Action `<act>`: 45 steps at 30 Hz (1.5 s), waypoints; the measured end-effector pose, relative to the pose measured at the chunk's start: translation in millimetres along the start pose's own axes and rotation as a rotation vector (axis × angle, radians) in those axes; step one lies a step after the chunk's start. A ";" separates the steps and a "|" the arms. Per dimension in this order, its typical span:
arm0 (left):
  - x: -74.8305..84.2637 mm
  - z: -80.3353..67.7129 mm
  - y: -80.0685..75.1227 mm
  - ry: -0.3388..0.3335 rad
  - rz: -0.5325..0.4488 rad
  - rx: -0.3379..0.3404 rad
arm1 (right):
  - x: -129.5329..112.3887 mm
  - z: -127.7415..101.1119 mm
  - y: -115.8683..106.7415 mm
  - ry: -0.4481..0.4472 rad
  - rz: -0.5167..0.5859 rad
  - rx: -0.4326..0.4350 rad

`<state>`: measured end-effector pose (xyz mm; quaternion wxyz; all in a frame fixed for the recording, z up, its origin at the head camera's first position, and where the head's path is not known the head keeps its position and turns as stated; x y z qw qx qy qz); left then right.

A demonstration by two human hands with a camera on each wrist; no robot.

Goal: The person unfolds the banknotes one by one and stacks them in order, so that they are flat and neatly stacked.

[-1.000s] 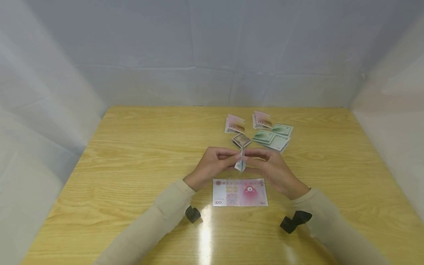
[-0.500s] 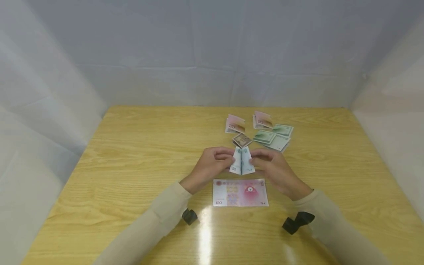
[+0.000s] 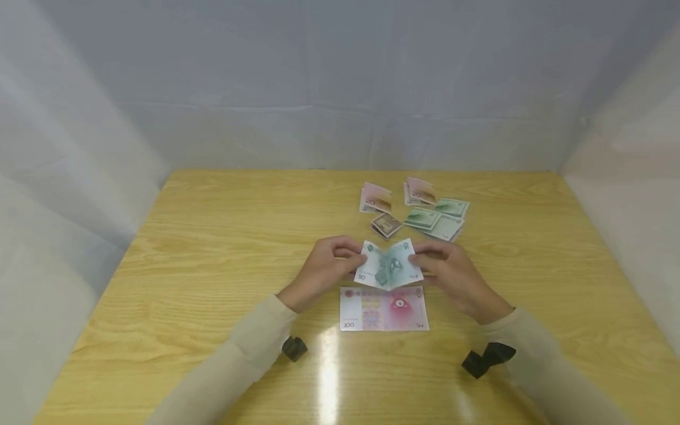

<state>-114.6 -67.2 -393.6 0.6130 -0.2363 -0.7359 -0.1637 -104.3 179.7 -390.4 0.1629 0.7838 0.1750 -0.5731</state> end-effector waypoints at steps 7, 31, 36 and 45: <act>-1.4 -5.8 -4.2 -0.045 0.030 0.005 | 2.0 -4.5 -6.0 0.018 -0.054 -0.007; -13.5 -23.4 -17.6 -0.101 -0.040 -0.045 | 10.8 -17.4 -25.9 0.107 -0.134 -0.040; -14.6 -25.2 -19.5 -0.110 -0.025 -0.076 | 11.8 -17.8 -27.0 0.124 -0.130 -0.039; -14.4 -27.9 -21.0 -0.133 -0.014 -0.106 | 13.4 -19.5 -26.8 0.135 -0.160 -0.042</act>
Point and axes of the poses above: each hand's wrist, its own z-axis towards the middle knuckle, its own y-axis out of the palm, x = y × z, the point moved 1 cm from there along z, towards the middle knuckle, and after that the axes turned 15 degrees about -x, right-handed, at the moved point
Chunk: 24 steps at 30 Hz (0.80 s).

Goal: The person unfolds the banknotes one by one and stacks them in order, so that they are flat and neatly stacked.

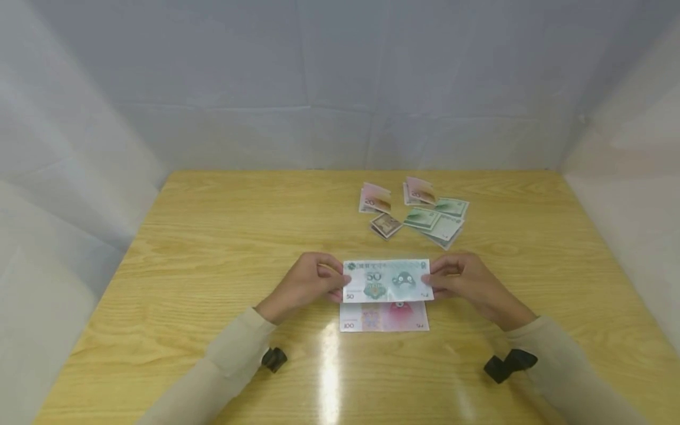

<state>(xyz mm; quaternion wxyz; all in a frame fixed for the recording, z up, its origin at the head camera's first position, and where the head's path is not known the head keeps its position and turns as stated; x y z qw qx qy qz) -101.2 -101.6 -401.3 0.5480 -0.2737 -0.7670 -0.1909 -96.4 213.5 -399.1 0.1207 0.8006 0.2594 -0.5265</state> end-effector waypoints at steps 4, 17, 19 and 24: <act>0.3 -0.6 0.3 -0.023 -0.003 0.005 | 0.8 -0.4 0.2 -0.004 0.000 -0.011; -3.0 -2.6 0.6 -0.063 0.046 0.013 | 3.0 -2.8 1.5 -0.019 -0.030 -0.072; -3.5 -3.3 1.0 -0.073 0.066 0.012 | 4.3 -2.9 1.9 -0.020 -0.044 -0.078; -6.0 -3.8 2.0 -0.096 0.111 0.002 | 6.9 -2.3 3.7 0.024 -0.088 -0.070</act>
Point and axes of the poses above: each hand's wrist, its own z-axis towards the middle knuckle, its own y-axis out of the palm, x = y × z, the point moved 1 cm from there along z, towards the middle knuckle, and after that the axes turned 15 degrees about -x, right-handed, at the moved point
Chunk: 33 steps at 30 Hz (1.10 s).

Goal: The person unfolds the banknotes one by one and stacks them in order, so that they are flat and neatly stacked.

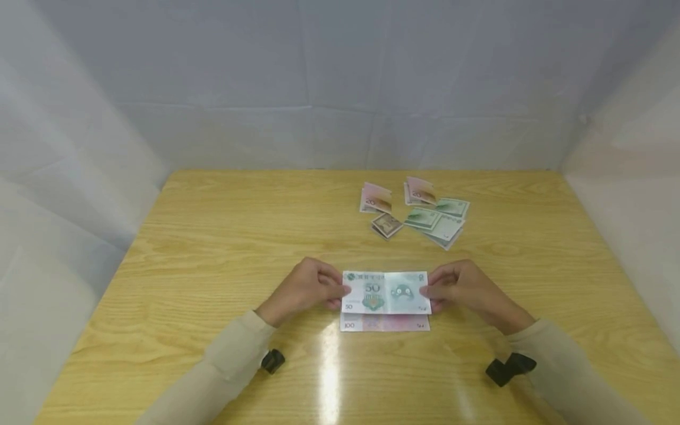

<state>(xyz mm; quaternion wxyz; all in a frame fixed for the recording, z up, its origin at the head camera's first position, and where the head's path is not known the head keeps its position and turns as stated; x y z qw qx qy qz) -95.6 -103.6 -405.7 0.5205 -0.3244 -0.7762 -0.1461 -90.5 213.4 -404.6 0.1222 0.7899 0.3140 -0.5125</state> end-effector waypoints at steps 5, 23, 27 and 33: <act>-2.2 0.7 0.8 -0.027 0.034 -0.010 | 0.1 0.0 3.2 0.009 -0.041 -0.009; -10.1 0.2 3.0 -0.041 0.177 -0.062 | 8.4 2.6 11.0 0.012 -0.105 -0.052; -12.0 0.8 4.0 -0.043 0.193 -0.075 | 11.4 3.7 13.0 0.019 -0.095 -0.055; -12.9 1.6 6.2 -0.052 0.247 -0.060 | 13.5 5.9 15.8 0.026 -0.137 -0.032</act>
Point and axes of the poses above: each hand's wrist, its own z-axis towards the middle knuckle, its own y-axis out of the palm, x = y × z, the point moved 1 cm from there along z, towards the middle knuckle, and after that the axes turned 15 degrees about -x, right-handed, at the moved point
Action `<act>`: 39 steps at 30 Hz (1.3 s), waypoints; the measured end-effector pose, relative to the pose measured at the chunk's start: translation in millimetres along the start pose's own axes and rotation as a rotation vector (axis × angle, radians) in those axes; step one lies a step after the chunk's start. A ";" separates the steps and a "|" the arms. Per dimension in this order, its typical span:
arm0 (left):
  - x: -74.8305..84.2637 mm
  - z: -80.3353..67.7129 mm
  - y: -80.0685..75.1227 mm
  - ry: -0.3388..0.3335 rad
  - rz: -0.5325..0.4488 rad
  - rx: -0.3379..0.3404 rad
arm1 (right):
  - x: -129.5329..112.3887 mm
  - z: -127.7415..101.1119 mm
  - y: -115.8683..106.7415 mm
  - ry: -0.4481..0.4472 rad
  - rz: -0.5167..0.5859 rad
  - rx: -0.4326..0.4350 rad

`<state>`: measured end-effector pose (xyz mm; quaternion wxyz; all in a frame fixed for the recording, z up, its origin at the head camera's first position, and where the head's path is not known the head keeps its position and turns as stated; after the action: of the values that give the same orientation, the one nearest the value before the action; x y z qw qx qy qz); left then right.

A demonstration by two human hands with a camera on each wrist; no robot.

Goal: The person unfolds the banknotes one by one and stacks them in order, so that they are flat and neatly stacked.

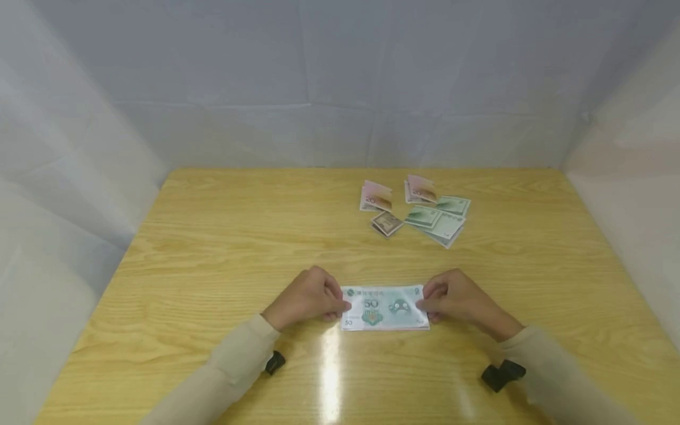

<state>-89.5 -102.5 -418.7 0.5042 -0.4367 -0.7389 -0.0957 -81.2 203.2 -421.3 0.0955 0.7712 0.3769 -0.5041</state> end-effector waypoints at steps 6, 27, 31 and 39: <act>2.5 1.0 0.8 -0.045 0.055 0.021 | -1.7 0.4 1.9 -0.006 -0.070 0.016; 4.3 1.8 1.5 -0.084 0.143 0.059 | -3.8 -0.4 4.1 0.098 -0.175 0.104; 3.5 2.0 1.2 -0.078 0.149 0.060 | -2.5 -0.2 3.8 0.109 -0.193 0.115; 4.3 1.5 0.7 -0.056 0.153 0.049 | -0.9 -0.4 2.1 0.114 -0.204 0.125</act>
<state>-90.5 -98.9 -416.1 0.4997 -0.4821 -0.7192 -0.0265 -79.8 201.5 -420.8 -0.0263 0.7606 0.4261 -0.4892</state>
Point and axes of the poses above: each hand's wrist, its own z-axis towards the middle knuckle, its own y-axis out of the palm, x = y × z, the point moved 1 cm from there along z, towards the middle knuckle, and after that the axes turned 15 degrees about -x, right-handed, at the moved point
